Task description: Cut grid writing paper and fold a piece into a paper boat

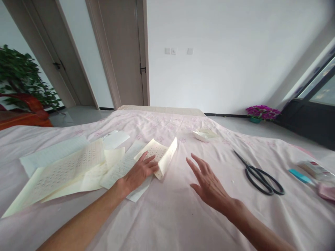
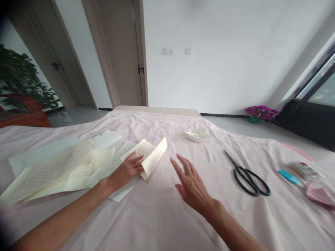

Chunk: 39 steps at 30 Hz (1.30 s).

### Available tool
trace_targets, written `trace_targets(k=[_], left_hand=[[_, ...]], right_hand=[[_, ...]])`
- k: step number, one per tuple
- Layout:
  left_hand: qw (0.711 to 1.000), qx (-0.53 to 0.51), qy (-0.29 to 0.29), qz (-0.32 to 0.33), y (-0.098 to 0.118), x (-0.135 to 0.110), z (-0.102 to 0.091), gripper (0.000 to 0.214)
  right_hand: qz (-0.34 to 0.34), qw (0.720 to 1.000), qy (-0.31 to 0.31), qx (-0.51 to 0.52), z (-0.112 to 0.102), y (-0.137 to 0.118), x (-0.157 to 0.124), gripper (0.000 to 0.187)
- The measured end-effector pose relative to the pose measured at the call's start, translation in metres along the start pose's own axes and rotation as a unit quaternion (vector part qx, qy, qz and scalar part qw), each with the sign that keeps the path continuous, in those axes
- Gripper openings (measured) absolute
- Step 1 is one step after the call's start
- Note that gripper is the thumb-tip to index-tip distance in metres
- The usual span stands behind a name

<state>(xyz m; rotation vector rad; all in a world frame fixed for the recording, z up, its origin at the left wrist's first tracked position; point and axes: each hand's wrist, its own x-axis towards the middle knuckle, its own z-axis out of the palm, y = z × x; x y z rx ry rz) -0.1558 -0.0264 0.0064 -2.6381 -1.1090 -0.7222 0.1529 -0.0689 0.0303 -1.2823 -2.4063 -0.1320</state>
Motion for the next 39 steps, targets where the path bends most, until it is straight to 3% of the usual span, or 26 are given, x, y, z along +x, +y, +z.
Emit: trace_targets(k=[3, 6, 10, 16, 19, 23, 27, 29, 33, 37, 39], left_hand=[[0.998, 0.018, -0.020, 0.052, -0.001, -0.002, 0.007, 0.025], [0.999, 0.028, 0.007, 0.020, -0.004, -0.002, 0.009, 0.025], [0.999, 0.039, 0.021, -0.030, -0.009, -0.002, 0.010, 0.032], [0.993, 0.055, 0.031, -0.102, -0.018, -0.001, 0.015, 0.042], [0.988, 0.062, 0.049, -0.130, -0.021, -0.003, 0.018, 0.050], [0.987, 0.021, 0.067, -0.141, -0.018, -0.008, 0.017, 0.057], [0.988, -0.054, 0.061, -0.128, -0.002, -0.012, 0.009, 0.058], [0.988, -0.091, 0.047, -0.116, 0.007, -0.011, 0.005, 0.061], [0.983, -0.148, 0.039, -0.100, 0.013, -0.009, 0.009, 0.054], [0.974, -0.164, 0.061, -0.142, 0.003, -0.011, 0.022, 0.029], [0.970, -0.175, 0.061, -0.159, 0.000, -0.012, 0.025, 0.026]], right_hand=[[-0.064, 0.998, 0.020, 0.013, 0.009, 0.004, 0.039, 0.090], [-0.126, 0.991, 0.005, 0.037, 0.015, 0.011, 0.057, 0.079], [-0.175, 0.979, -0.056, 0.084, 0.023, 0.016, 0.051, 0.038], [-0.177, 0.975, -0.061, 0.116, 0.039, 0.011, 0.035, 0.029], [-0.129, 0.979, -0.043, 0.152, 0.047, 0.007, 0.038, 0.025], [-0.014, 0.980, -0.028, 0.199, 0.050, 0.004, 0.045, 0.025], [0.102, 0.966, -0.066, 0.226, 0.051, 0.003, 0.051, 0.019], [0.152, 0.954, -0.084, 0.245, 0.053, 0.004, 0.053, 0.026], [0.223, 0.903, -0.092, 0.355, 0.059, 0.006, 0.056, 0.045], [0.227, 0.813, -0.139, 0.518, 0.055, 0.006, 0.058, 0.050], [0.226, 0.794, -0.147, 0.545, 0.053, 0.004, 0.060, 0.050]])
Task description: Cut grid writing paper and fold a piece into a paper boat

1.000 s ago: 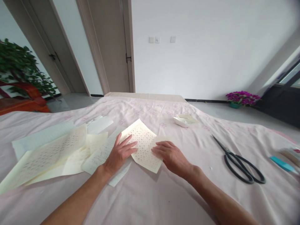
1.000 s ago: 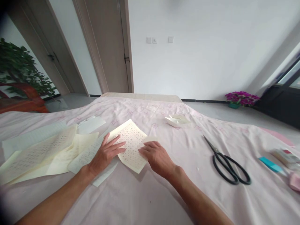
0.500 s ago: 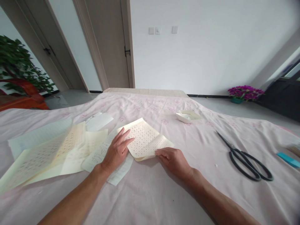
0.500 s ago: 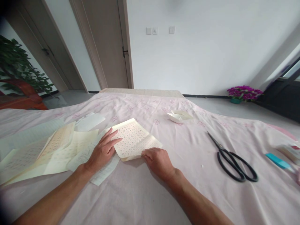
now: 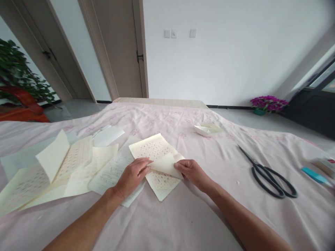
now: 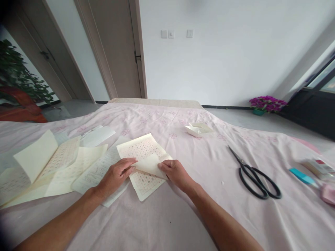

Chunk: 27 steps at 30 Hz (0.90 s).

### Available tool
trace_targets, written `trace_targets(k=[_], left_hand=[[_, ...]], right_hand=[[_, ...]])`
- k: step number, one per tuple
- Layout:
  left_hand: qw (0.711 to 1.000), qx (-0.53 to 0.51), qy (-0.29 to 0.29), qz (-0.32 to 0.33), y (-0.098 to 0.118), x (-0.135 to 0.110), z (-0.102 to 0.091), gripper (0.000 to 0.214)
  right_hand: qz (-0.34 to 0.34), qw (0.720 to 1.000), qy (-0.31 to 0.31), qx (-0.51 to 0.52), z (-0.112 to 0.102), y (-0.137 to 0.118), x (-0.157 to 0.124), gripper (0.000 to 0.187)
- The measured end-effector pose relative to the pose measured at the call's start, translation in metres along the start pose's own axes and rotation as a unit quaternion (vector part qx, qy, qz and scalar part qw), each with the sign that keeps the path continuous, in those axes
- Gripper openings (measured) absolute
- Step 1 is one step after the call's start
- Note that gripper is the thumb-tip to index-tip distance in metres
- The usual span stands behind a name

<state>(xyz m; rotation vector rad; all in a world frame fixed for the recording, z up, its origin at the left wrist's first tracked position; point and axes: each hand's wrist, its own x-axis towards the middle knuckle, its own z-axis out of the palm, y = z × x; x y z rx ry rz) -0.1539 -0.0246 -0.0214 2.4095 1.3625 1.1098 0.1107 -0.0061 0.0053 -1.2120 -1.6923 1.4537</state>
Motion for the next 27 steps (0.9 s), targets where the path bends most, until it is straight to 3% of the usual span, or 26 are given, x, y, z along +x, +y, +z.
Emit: trace_targets(k=[4, 7, 10, 13, 15, 18, 21, 23, 25, 27], left_hand=[[0.997, 0.015, 0.053, -0.049, 0.000, 0.003, 0.001, 0.044], [0.981, 0.031, 0.134, -0.137, -0.002, 0.007, 0.002, 0.070], [0.959, 0.009, 0.194, -0.208, -0.010, 0.013, 0.004, 0.086], [0.927, -0.081, 0.242, -0.276, -0.017, 0.016, 0.003, 0.088], [0.898, -0.191, 0.242, -0.313, -0.017, 0.017, 0.002, 0.074], [0.867, -0.320, 0.180, -0.337, -0.011, 0.017, -0.004, 0.051], [0.849, -0.384, 0.090, -0.352, -0.002, 0.021, -0.023, 0.049], [0.841, -0.407, 0.013, -0.357, 0.002, 0.029, -0.046, 0.051], [0.847, -0.389, -0.090, -0.352, 0.003, 0.043, -0.076, 0.049], [0.853, -0.330, -0.253, -0.314, 0.000, 0.059, -0.106, 0.041]], right_hand=[[-0.025, 0.996, 0.085, -0.002, 0.002, -0.001, -0.001, 0.045], [-0.078, 0.981, 0.178, -0.027, 0.002, -0.003, -0.005, 0.042], [-0.106, 0.968, 0.221, -0.061, 0.004, -0.008, -0.008, 0.040], [-0.112, 0.958, 0.253, -0.070, 0.004, -0.015, -0.010, 0.039], [-0.106, 0.953, 0.275, -0.062, 0.000, -0.019, -0.008, 0.039], [-0.079, 0.952, 0.294, -0.011, -0.015, -0.026, -0.005, 0.038], [-0.053, 0.948, 0.298, 0.094, -0.039, -0.035, -0.004, 0.036], [-0.038, 0.945, 0.279, 0.167, -0.055, -0.041, -0.005, 0.033], [-0.020, 0.945, 0.250, 0.212, -0.066, -0.043, -0.005, 0.030], [-0.004, 0.948, 0.236, 0.216, -0.072, -0.040, -0.004, 0.029]])
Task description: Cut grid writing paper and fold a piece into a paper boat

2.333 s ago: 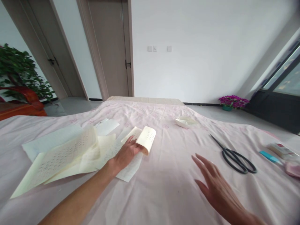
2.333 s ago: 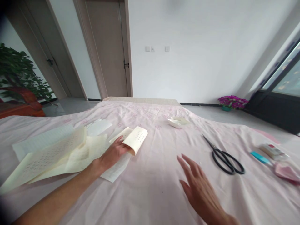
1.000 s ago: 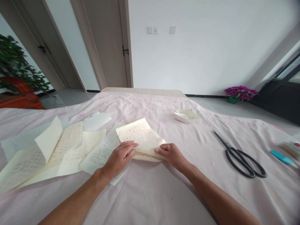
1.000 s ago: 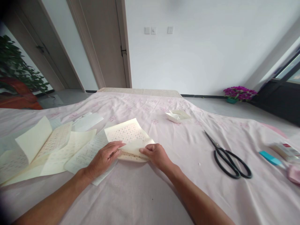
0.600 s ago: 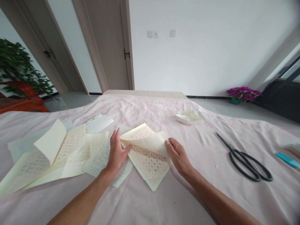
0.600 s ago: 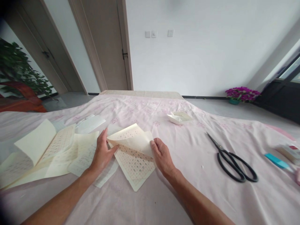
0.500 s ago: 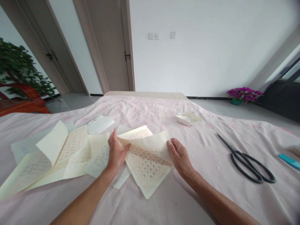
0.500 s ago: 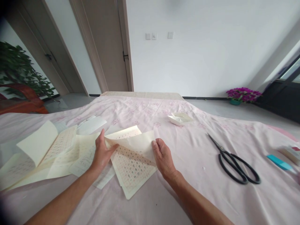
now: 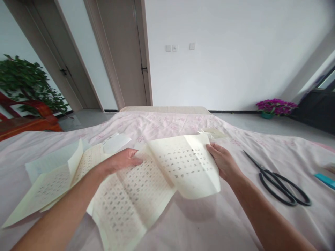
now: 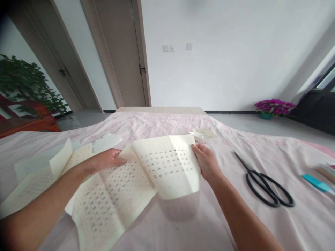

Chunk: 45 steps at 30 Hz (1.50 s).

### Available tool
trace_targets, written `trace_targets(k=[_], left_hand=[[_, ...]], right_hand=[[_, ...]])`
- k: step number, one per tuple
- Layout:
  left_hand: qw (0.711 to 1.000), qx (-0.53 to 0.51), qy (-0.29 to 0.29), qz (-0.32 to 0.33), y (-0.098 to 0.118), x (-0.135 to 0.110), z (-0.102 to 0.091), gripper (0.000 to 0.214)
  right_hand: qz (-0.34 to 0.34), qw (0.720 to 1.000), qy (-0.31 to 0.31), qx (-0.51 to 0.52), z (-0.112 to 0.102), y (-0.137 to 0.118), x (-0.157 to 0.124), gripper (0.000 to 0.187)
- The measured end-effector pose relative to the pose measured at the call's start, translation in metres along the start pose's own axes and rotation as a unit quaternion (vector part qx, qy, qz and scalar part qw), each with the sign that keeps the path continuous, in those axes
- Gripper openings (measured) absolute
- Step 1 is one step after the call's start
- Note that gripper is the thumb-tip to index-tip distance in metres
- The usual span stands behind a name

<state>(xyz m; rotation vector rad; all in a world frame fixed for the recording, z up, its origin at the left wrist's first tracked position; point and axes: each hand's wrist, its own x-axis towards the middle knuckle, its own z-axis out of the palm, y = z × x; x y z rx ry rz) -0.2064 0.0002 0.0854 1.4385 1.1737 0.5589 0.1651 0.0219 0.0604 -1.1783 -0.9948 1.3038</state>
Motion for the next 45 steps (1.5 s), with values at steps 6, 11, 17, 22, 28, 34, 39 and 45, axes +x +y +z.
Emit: trace_targets(k=[6, 11, 17, 22, 28, 34, 39, 45], left_hand=[[0.925, 0.367, -0.061, -0.078, 0.019, 0.012, -0.025, 0.028], [0.862, 0.488, 0.137, -0.025, -0.023, 0.020, 0.038, 0.049], [0.829, 0.529, 0.182, 0.021, -0.071, 0.023, 0.090, 0.054], [0.789, 0.562, 0.244, 0.038, -0.089, 0.029, 0.098, 0.051], [0.776, 0.575, 0.256, 0.045, -0.086, 0.027, 0.101, 0.050], [0.773, 0.578, 0.259, 0.041, -0.084, 0.025, 0.102, 0.050], [0.773, 0.575, 0.264, 0.047, -0.085, 0.025, 0.102, 0.050], [0.789, 0.552, 0.264, 0.053, -0.085, 0.024, 0.102, 0.051]], right_hand=[[-0.051, 0.958, 0.087, -0.268, -0.011, 0.030, 0.016, 0.027], [-0.080, 0.866, 0.111, -0.480, -0.020, 0.044, 0.019, 0.029], [-0.076, 0.785, 0.092, -0.608, -0.018, 0.047, 0.014, 0.036], [-0.048, 0.742, 0.087, -0.663, -0.020, 0.050, 0.009, 0.039], [-0.035, 0.710, 0.079, -0.699, -0.022, 0.053, 0.000, 0.039], [-0.020, 0.692, 0.074, -0.718, -0.018, 0.055, -0.007, 0.041], [0.001, 0.683, 0.080, -0.726, -0.016, 0.055, -0.013, 0.044], [0.016, 0.687, 0.086, -0.722, -0.017, 0.053, -0.022, 0.045]])
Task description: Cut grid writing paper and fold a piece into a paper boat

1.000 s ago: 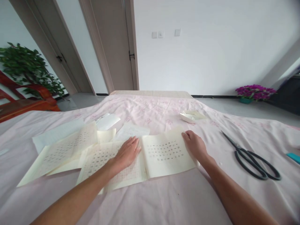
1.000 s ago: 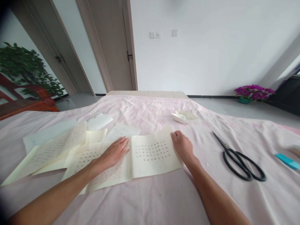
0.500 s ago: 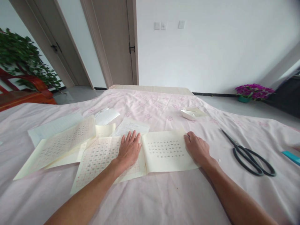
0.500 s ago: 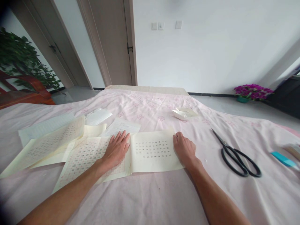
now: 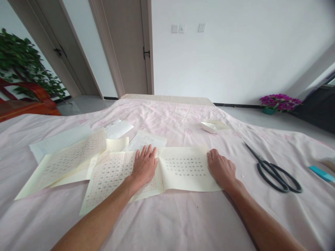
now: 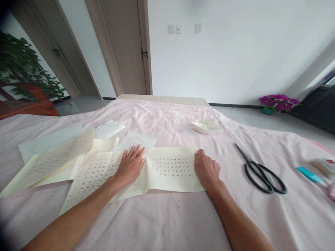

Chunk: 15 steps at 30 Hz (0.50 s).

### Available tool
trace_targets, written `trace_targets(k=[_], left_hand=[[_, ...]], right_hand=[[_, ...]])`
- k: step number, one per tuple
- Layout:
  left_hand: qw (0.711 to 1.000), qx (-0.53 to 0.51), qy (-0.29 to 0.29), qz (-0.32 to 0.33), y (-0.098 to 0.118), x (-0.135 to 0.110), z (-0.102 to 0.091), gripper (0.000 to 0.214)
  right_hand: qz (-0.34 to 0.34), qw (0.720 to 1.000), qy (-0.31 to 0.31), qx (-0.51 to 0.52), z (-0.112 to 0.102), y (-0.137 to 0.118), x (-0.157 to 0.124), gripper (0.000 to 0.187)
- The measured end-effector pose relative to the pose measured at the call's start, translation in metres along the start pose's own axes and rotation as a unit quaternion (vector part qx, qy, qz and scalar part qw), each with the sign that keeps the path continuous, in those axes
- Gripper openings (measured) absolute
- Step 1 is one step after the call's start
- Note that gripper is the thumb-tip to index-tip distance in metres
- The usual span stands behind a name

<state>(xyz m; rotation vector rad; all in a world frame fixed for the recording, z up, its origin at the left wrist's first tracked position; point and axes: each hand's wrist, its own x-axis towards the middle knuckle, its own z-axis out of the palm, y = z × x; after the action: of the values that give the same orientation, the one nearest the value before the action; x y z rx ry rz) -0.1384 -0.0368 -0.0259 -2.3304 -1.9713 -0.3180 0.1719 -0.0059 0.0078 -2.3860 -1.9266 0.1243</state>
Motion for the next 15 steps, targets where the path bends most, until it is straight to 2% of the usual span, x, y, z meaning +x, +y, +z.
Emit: trace_targets(k=[15], left_hand=[[1.000, 0.006, 0.002, -0.005, 0.0004, -0.0018, 0.0002, 0.052]], right_hand=[[0.005, 1.000, -0.008, -0.011, -0.0019, 0.0020, -0.0102, 0.045]])
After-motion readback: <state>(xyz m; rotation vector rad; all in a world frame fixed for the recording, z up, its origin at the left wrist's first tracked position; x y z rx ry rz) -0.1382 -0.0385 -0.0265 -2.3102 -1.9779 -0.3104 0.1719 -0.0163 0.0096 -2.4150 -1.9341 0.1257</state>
